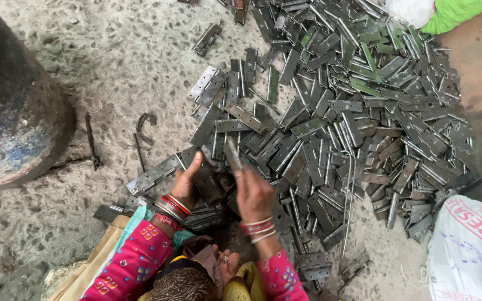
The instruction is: The person sits on the floor and assembles metal hinges by inserting pins into hinge plates using a metal rod. She repeatedly picks up hinge plates and pins, aligns them, and pushes the pins through the plates to form complete hinges.
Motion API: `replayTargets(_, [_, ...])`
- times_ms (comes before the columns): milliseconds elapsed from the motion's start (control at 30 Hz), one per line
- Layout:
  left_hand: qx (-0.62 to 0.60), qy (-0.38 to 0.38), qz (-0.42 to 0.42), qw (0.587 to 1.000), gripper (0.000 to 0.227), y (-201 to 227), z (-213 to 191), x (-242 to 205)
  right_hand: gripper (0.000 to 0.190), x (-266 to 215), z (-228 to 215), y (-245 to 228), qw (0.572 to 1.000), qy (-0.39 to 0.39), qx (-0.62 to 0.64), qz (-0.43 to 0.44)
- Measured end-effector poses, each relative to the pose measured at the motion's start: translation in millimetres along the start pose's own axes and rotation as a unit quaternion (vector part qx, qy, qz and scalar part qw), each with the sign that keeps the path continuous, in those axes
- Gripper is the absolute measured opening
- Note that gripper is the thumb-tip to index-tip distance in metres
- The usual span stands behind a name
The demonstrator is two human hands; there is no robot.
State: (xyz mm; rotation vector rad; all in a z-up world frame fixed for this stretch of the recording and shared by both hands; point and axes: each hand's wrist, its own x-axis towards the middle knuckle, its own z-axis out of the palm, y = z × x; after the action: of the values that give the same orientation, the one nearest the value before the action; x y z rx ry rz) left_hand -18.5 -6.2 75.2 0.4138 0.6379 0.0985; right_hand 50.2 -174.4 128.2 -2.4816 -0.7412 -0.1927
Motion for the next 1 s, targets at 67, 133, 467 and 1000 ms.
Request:
replayTargets(67, [-0.013, -0.038, -0.011, 0.999, 0.051, -2, 1, 2, 0.022, -28, -2, -36, 0.973, 0.028, -0.01, -0.228])
replayTargets(133, [0.018, -0.042, -0.025, 0.999, 0.043, -2, -1, 5, 0.025, -33, 2, -51, 0.95, 0.041, -0.017, -0.309])
replayTargets(467, [0.06, 0.104, 0.034, 0.992, 0.031, -9, -8, 15, 0.073, -1, -34, 67, 0.934, -0.06, -0.204, 0.287])
replayTargets(1000, [0.025, 0.086, 0.101, 0.991, 0.032, -11, -5, 11, 0.071, -63, -6, 163, 0.882, 0.132, 0.242, 0.381])
